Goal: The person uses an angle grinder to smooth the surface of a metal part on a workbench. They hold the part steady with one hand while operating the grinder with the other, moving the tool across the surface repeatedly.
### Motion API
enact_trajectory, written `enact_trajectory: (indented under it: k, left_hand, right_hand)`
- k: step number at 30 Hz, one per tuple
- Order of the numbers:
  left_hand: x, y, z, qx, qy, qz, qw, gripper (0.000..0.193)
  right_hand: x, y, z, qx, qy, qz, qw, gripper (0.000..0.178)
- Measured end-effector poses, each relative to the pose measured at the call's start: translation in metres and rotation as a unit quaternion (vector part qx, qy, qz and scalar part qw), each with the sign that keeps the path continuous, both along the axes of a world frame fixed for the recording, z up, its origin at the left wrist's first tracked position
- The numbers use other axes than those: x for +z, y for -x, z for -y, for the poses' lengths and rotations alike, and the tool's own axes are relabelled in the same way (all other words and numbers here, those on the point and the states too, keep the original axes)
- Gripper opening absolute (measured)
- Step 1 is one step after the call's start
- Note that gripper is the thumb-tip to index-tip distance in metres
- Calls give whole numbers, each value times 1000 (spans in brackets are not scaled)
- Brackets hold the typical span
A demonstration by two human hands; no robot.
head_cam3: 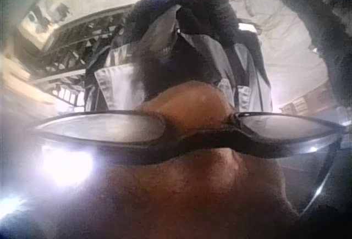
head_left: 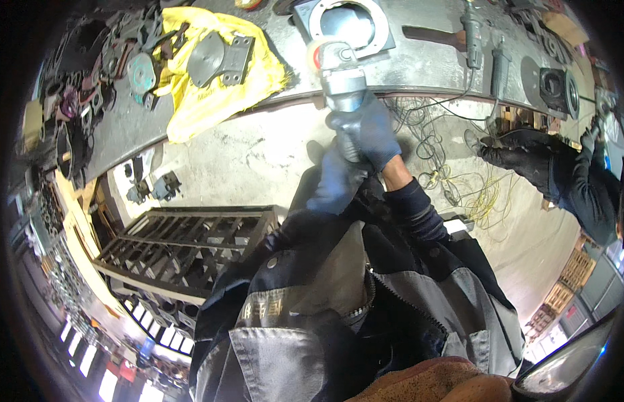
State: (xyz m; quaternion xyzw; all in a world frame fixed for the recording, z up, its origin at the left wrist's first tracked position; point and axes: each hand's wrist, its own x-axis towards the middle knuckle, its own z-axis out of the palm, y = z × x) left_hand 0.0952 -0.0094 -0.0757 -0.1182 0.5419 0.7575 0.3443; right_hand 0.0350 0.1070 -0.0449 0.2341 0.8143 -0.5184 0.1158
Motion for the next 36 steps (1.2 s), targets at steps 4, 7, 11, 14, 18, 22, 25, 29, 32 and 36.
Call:
enact_trajectory:
  k: [4,7,11,14,18,22,25,29,32,36]
  left_hand:
    - [-11,-3,-3,-48,157,-175,971,46]
    - [-16,-2,-23,-29,92,-40,995,58]
    - [-14,4,-45,125,-242,265,925,67]
    - [-24,8,-62,122,-261,252,924,72]
    - [-57,7,-93,49,-98,46,993,76]
    - [-75,17,-110,80,-94,29,992,74]
    - [-59,33,-109,96,-106,38,989,69]
    - [-16,53,-102,2,53,-113,992,65]
    - [9,57,-103,-17,101,-146,984,63]
    - [21,60,-108,-25,120,-153,981,60]
  right_hand:
    - [-5,-4,-4,-74,89,-39,993,42]
    - [-9,-16,-22,-62,111,-115,985,36]
    - [-19,-15,-54,5,112,-154,982,31]
    - [-20,-10,-74,30,25,-220,975,29]
    - [-9,2,-95,89,-62,-216,970,30]
    - [5,20,-102,-43,86,-127,987,32]
    - [10,35,-104,-59,160,-94,981,32]
    - [5,47,-108,-77,181,-116,974,34]
    - [1,43,-109,-61,136,-107,983,57]
    - [-1,42,-113,-65,129,-90,985,52]
